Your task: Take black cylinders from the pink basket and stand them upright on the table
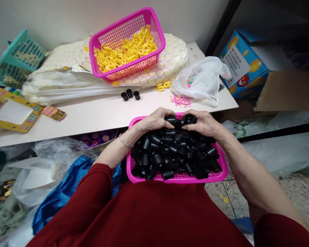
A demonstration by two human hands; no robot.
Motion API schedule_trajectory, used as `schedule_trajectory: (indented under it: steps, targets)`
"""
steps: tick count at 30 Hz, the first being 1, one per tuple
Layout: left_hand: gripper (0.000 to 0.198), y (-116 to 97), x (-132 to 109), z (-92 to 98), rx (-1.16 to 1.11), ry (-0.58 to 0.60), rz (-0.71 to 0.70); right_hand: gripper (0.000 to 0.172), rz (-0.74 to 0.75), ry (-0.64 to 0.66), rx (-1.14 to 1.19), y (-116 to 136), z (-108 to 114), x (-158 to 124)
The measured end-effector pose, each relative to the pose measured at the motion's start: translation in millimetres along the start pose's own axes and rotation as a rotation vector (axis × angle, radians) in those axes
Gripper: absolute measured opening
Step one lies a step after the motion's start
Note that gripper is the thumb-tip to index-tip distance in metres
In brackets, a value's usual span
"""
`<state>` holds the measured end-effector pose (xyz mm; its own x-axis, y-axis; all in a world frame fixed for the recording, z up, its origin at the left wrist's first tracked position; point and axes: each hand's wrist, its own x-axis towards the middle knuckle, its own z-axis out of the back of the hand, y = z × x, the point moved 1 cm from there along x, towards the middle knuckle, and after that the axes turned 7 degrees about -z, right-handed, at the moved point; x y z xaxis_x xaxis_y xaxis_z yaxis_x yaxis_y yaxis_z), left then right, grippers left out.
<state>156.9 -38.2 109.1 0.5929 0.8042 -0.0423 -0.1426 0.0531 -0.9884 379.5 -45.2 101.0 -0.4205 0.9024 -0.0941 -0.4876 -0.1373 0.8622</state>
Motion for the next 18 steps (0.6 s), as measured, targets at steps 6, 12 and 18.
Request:
schedule_trajectory:
  steps: [6,12,18]
  targets:
    - [0.036,-2.2,0.0,-3.3,-0.122,-0.021,-0.019,0.021,0.077,-0.047,0.041,17.4,1.0,-7.6]
    - [0.035,-4.5,0.2,-3.7,-0.024,-0.015,-0.071,0.015,0.042,-0.085,-0.010,18.1,-1.3,-8.3]
    - [0.027,-2.2,2.6,-4.6,0.093,0.006,-0.130,0.010,0.061,-0.099,-0.072,22.1,-1.7,-8.5]
